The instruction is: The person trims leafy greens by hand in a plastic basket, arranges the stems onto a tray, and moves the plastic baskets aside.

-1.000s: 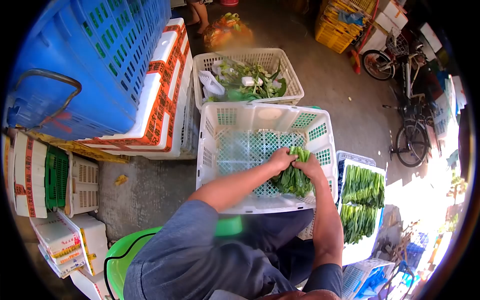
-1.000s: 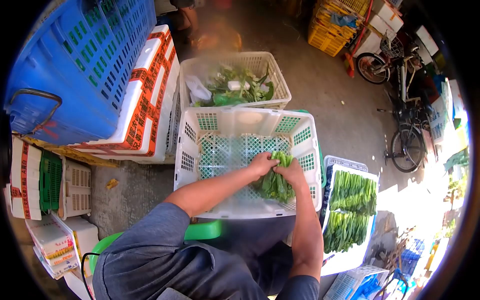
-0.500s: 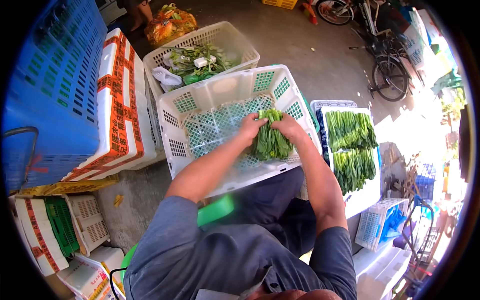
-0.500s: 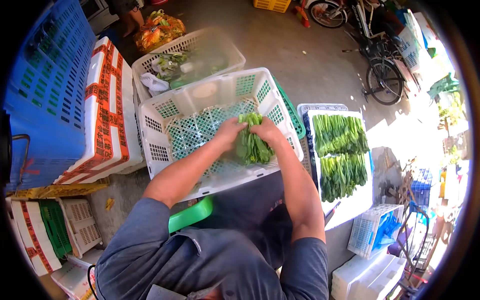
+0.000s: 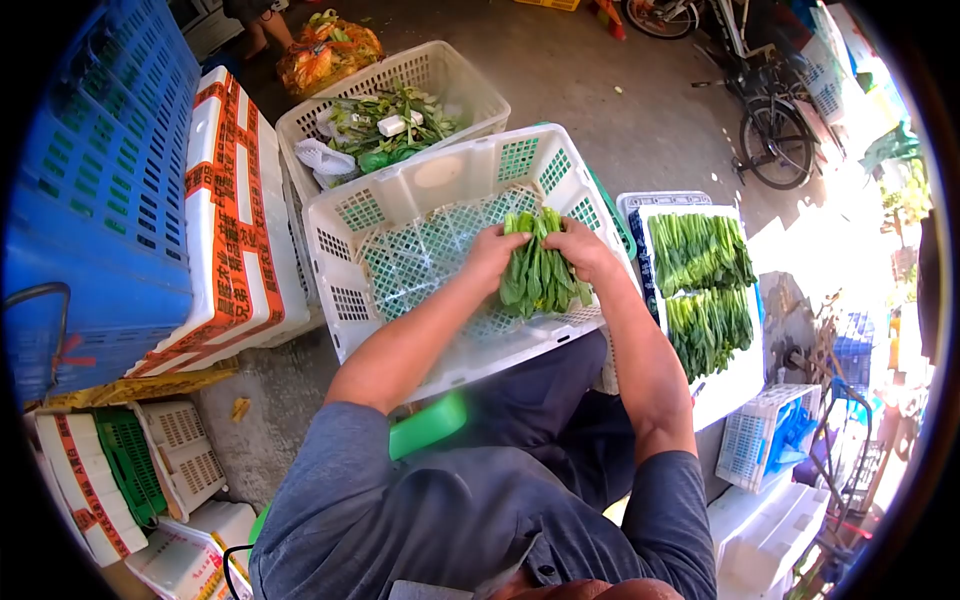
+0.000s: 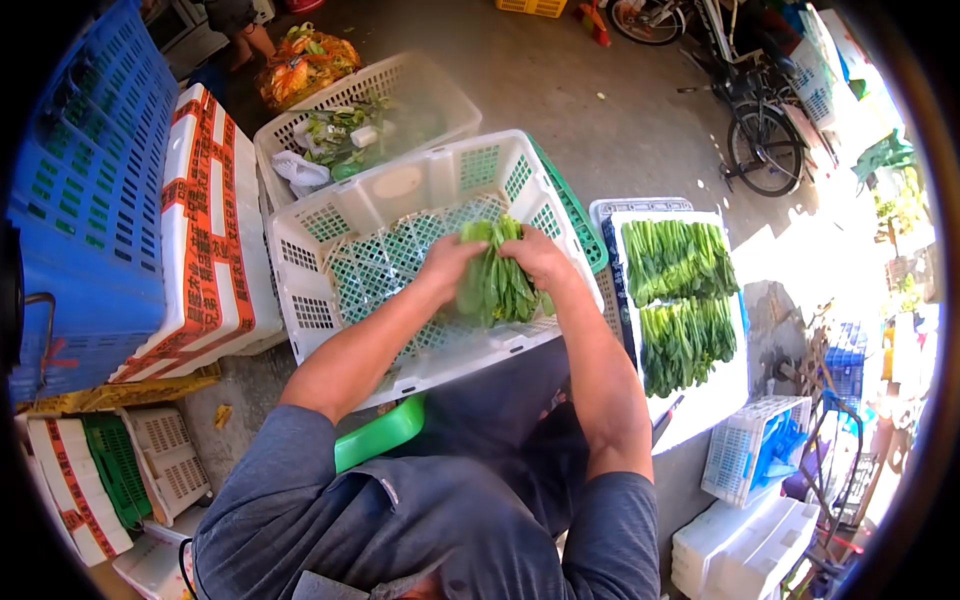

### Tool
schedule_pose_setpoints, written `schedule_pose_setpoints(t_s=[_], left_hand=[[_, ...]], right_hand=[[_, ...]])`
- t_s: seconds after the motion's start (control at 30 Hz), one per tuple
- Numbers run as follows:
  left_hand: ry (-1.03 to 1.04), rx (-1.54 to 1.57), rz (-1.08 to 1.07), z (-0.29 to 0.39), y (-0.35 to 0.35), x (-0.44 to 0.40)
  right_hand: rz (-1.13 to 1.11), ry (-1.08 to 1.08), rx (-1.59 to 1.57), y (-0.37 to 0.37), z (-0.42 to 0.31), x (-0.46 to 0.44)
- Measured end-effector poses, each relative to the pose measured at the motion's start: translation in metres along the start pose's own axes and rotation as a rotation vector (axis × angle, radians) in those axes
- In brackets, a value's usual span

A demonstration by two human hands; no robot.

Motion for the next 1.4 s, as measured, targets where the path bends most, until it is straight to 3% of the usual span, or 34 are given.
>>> schedule_pose_setpoints(t_s=[0.43,0.6,0.87,1.03,1.23,1.4], left_hand=[[0.214,-0.061,-0.108,0.028,0.014,0.019],[0.327,-0.275,-0.068,0.047,0.024,0.042],[0.445,-0.404,-0.188,0.07,0.049,0.082],[0.502,-0.541,-0.293,0.078,0.051,0.087],[0.403,-0.558,-0.397,0.057,0.032,0.058],[0.447,-0.706,-0.343,0.06,0.031,0.062]], right_hand=[[0.054,-0.369,-0.09,-0.001,-0.014,0.031],[0.206,-0.603,0.196,0.01,-0.028,0.056],[0.304,-0.835,0.232,0.029,-0.044,0.08],[0.331,-0.795,0.224,0.034,-0.05,0.086],[0.367,-0.794,0.254,0.031,-0.029,0.073],[0.354,-0.783,0.194,0.036,-0.026,0.07]])
Point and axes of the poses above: each hand's wrist, its own x-axis away from the middle knuckle, its own y-axis out of the palm, z = x × y, the point moved 2 cm from there along -x, towards the middle knuckle, and after that the axes turned 10 degrees about -y, right-handed, at the moved point
